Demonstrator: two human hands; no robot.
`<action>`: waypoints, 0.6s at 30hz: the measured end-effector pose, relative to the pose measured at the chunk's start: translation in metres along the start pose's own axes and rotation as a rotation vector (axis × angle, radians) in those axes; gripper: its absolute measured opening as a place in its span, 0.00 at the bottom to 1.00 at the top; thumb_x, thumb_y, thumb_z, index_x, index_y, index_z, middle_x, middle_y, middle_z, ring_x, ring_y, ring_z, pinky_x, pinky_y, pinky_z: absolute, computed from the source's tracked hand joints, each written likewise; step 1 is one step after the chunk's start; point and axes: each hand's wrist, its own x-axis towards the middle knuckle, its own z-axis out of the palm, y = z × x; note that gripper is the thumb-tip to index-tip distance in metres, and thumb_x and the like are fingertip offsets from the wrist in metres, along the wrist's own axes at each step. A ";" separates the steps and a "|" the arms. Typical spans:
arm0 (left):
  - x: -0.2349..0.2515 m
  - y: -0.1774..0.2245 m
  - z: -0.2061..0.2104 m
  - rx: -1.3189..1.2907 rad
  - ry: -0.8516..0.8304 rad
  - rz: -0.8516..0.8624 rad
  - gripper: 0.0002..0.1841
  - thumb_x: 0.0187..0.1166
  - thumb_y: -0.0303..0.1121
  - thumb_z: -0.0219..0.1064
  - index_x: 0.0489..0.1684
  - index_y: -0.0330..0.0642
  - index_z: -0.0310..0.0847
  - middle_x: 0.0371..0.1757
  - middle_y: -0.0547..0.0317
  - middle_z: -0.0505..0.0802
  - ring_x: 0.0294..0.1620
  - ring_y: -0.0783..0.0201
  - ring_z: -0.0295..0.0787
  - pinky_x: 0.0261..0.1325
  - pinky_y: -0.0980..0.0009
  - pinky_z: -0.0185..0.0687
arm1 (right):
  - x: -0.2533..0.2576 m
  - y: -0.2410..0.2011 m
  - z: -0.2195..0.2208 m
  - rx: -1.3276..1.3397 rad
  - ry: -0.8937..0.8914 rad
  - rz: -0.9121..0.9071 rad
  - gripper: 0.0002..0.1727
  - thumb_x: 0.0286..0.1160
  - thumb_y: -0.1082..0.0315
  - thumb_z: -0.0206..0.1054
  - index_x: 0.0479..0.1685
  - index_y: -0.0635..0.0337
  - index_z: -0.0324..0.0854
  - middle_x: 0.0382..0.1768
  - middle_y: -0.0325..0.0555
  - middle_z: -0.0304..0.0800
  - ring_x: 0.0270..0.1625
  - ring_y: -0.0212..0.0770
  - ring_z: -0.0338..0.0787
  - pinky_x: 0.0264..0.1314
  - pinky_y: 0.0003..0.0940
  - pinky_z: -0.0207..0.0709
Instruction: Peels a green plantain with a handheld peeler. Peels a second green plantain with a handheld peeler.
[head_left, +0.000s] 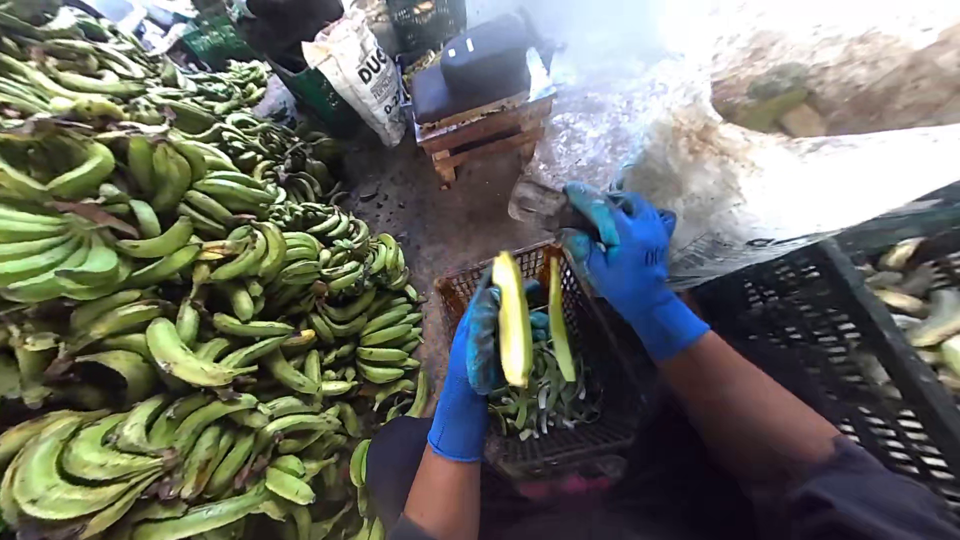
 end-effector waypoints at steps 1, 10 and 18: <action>0.004 0.001 -0.003 -0.071 0.032 0.054 0.24 0.93 0.42 0.33 0.85 0.49 0.54 0.63 0.45 0.89 0.44 0.56 0.94 0.44 0.64 0.92 | -0.007 -0.004 0.000 0.013 -0.018 -0.024 0.30 0.79 0.42 0.61 0.69 0.54 0.85 0.64 0.67 0.86 0.60 0.69 0.87 0.59 0.72 0.72; 0.002 -0.004 -0.012 0.116 0.057 0.179 0.21 0.86 0.40 0.50 0.74 0.46 0.70 0.49 0.59 0.90 0.42 0.68 0.89 0.45 0.71 0.88 | -0.024 -0.014 0.002 0.132 -0.106 -0.276 0.27 0.78 0.42 0.59 0.60 0.50 0.91 0.59 0.62 0.91 0.56 0.65 0.90 0.54 0.68 0.75; 0.018 0.011 -0.001 -0.323 0.312 0.356 0.21 0.94 0.48 0.38 0.66 0.50 0.73 0.55 0.57 0.91 0.49 0.62 0.93 0.50 0.66 0.91 | -0.048 -0.030 0.002 0.126 -0.003 -0.307 0.30 0.78 0.36 0.58 0.64 0.45 0.88 0.59 0.59 0.90 0.56 0.58 0.89 0.58 0.61 0.74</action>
